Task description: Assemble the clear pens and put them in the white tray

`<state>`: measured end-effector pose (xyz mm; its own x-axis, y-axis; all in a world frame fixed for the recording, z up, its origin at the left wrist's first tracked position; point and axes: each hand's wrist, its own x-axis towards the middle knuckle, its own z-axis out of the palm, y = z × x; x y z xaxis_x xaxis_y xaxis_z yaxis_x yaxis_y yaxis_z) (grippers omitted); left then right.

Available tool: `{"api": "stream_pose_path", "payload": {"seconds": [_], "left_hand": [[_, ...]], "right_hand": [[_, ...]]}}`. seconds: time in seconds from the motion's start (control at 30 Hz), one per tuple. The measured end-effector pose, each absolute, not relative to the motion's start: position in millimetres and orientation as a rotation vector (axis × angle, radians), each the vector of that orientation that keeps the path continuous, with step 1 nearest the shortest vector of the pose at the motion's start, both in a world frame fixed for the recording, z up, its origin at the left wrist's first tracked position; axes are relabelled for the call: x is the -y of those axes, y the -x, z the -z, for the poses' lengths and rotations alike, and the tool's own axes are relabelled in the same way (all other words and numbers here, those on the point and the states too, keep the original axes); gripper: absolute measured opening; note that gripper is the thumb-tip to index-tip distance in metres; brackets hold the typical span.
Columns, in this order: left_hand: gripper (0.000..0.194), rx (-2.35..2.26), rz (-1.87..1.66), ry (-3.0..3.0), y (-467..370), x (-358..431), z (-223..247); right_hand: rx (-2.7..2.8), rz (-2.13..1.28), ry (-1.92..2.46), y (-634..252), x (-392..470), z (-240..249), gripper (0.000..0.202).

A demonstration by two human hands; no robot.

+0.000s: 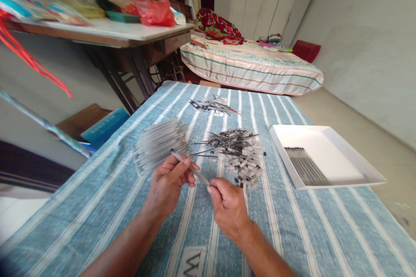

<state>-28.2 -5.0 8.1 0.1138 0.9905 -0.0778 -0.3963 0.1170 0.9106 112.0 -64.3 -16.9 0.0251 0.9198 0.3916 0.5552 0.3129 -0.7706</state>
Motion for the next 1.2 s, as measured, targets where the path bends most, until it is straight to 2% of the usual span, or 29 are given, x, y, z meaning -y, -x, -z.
{"api": "stream_pose_path", "payload": {"seconds": [0.5, 0.67, 0.8, 0.93, 1.03, 1.2], "left_hand": [[0.013, -0.935, -1.183, -0.874, 26.7, 1.5, -4.2], [0.01, -0.891, -1.09, -0.922, 24.8, 0.5, -2.6], [0.015, -0.909, -1.002, -0.965, 20.6, 2.7, -7.1], [0.028, -1.04, -0.973, -1.014, 20.1, 2.5, -11.7], [0.028, -1.113, -0.931, -1.095, 22.3, 0.0, -10.0], [0.025, -1.2, -0.877, -1.213, 18.2, 2.2, -7.0]], "right_hand": [[1.729, -0.554, 1.379, -115.1, 53.1, 12.4, 0.018], [1.932, -0.378, 1.455, -117.2, 47.0, 1.3, 0.02], [2.037, -0.241, 1.558, -130.6, 43.7, -11.2, 0.022], [1.925, -0.15, 1.795, -188.8, 35.3, -25.6, 0.021], [1.652, 0.019, 2.315, -261.3, 26.3, -30.2, 0.02], [1.38, 0.042, 2.669, -372.2, 23.3, -15.4, 0.022]]}}
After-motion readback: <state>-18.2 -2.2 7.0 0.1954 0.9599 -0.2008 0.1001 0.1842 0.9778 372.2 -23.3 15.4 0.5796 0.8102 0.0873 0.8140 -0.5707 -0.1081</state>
